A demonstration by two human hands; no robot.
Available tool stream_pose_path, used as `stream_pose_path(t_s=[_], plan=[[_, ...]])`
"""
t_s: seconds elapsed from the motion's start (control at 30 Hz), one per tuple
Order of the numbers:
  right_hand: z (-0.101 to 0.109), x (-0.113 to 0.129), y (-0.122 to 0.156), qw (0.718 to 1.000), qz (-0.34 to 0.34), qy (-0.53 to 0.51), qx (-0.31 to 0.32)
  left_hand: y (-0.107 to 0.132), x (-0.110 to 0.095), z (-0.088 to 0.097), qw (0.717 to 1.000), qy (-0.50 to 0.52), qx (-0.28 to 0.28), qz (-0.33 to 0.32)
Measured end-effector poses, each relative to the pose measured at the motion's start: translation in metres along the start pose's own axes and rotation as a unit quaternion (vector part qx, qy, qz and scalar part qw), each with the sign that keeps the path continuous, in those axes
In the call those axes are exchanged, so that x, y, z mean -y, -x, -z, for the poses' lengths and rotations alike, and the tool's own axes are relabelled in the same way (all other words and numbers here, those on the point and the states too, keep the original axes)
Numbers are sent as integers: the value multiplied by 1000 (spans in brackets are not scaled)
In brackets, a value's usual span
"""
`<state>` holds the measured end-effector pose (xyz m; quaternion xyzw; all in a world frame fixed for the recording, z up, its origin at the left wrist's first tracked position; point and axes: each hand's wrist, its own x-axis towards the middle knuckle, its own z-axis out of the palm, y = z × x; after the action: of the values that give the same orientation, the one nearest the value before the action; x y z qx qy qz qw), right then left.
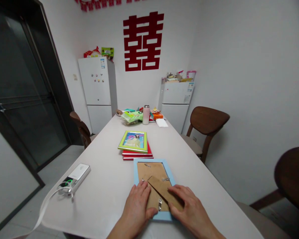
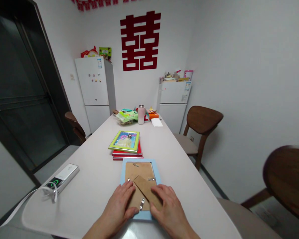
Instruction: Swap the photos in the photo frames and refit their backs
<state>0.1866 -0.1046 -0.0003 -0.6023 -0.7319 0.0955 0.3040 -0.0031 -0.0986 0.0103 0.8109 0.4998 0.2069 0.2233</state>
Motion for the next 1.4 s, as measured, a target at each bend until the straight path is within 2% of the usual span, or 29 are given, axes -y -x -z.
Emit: stream_pose_path(t_s=[0.2, 0.4, 0.57, 0.77, 0.93, 1.17, 1.4], plan=[[-8, -1, 6, 1000, 3, 14, 6, -2, -1, 0, 999, -32, 8, -17], [-9, -2, 0, 999, 32, 13, 24, 5, 4, -1, 998, -57, 7, -29], [-9, -11, -22, 997, 49, 38, 38, 13, 12, -4, 996, -60, 15, -61], [-19, -25, -52, 994, 34, 103, 24, 13, 13, -5, 996, -57, 10, -66], [-25, -28, -67, 993, 38, 105, 37, 14, 11, -4, 996, -50, 15, -65], [-23, -34, -68, 994, 55, 90, 40, 14, 7, -3, 998, -39, 14, -42], [-24, -37, -65, 994, 70, 82, 33, 18, 13, -7, 999, -7, -16, -51]])
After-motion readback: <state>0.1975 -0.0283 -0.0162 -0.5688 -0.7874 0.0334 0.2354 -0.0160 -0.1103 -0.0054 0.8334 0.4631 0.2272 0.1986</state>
